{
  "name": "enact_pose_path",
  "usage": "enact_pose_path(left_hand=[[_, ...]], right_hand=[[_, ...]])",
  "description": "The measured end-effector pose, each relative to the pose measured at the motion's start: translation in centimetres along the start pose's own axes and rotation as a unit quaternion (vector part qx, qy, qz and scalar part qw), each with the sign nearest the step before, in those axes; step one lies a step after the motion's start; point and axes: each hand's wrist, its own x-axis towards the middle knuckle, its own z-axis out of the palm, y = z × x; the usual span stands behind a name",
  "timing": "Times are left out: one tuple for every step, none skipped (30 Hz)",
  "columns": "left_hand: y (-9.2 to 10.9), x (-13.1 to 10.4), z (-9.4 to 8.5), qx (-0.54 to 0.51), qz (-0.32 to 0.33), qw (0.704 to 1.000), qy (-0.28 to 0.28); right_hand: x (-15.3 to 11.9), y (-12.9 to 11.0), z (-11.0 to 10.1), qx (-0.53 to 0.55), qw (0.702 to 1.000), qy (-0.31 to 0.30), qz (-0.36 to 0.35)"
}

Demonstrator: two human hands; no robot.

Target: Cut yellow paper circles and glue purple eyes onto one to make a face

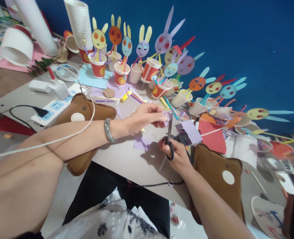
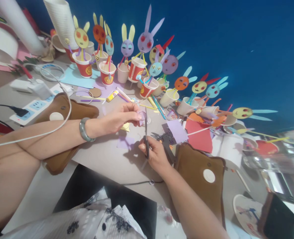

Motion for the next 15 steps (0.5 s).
enact_pose_path(left_hand=[[0.02, 0.01, 0.0, 0.002, -0.001, 1.0, 0.0], [0.04, 0.01, -0.01, 0.004, -0.002, 1.0, 0.0], [0.07, 0.01, -0.02, 0.006, -0.001, 1.0, -0.001], [0.09, 0.0, -0.03, 0.008, 0.001, 1.0, -0.003], [0.11, -0.02, -0.03, 0.01, 0.002, 1.0, -0.005], [0.13, -0.04, -0.03, 0.014, 0.003, 1.0, -0.008], [0.16, -0.06, -0.03, 0.017, 0.004, 1.0, -0.011], [0.18, -0.08, -0.02, 0.021, 0.003, 1.0, -0.015], [0.2, -0.09, -0.01, 0.023, 0.003, 1.0, -0.019], [0.22, -0.1, 0.0, 0.026, 0.002, 0.999, -0.023], [0.23, -0.1, 0.01, 0.027, 0.002, 0.999, -0.026], [0.24, -0.1, 0.02, 0.027, 0.003, 0.999, -0.029], [0.25, -0.09, 0.03, 0.026, 0.004, 0.999, -0.031], [0.27, -0.09, 0.03, 0.024, 0.005, 0.999, -0.033], [0.29, -0.09, 0.03, 0.023, 0.006, 0.999, -0.034]], right_hand=[[0.0, -0.03, -0.01, 0.0, 1.0, 0.001, 0.001], [-0.01, -0.04, -0.03, 0.001, 1.0, 0.002, 0.001], [-0.01, -0.06, -0.03, 0.003, 1.0, 0.001, 0.001], [-0.01, -0.07, -0.04, 0.006, 1.0, -0.001, 0.0], [-0.02, -0.08, -0.04, 0.009, 1.0, -0.003, 0.0], [-0.01, -0.1, -0.04, 0.011, 1.0, -0.005, -0.001], [-0.01, -0.13, -0.04, 0.012, 1.0, -0.005, -0.001], [0.0, -0.16, -0.04, 0.013, 1.0, -0.004, -0.002], [0.01, -0.19, -0.04, 0.013, 1.0, -0.004, -0.001], [0.03, -0.22, -0.05, 0.012, 1.0, -0.003, -0.001], [0.04, -0.23, -0.06, 0.012, 1.0, -0.002, -0.002], [0.06, -0.23, -0.07, 0.011, 1.0, -0.002, -0.002], [0.07, -0.23, -0.09, 0.01, 1.0, -0.002, -0.003], [0.09, -0.22, -0.11, 0.009, 1.0, -0.003, -0.002], [0.11, -0.2, -0.13, 0.007, 1.0, -0.003, -0.002]])
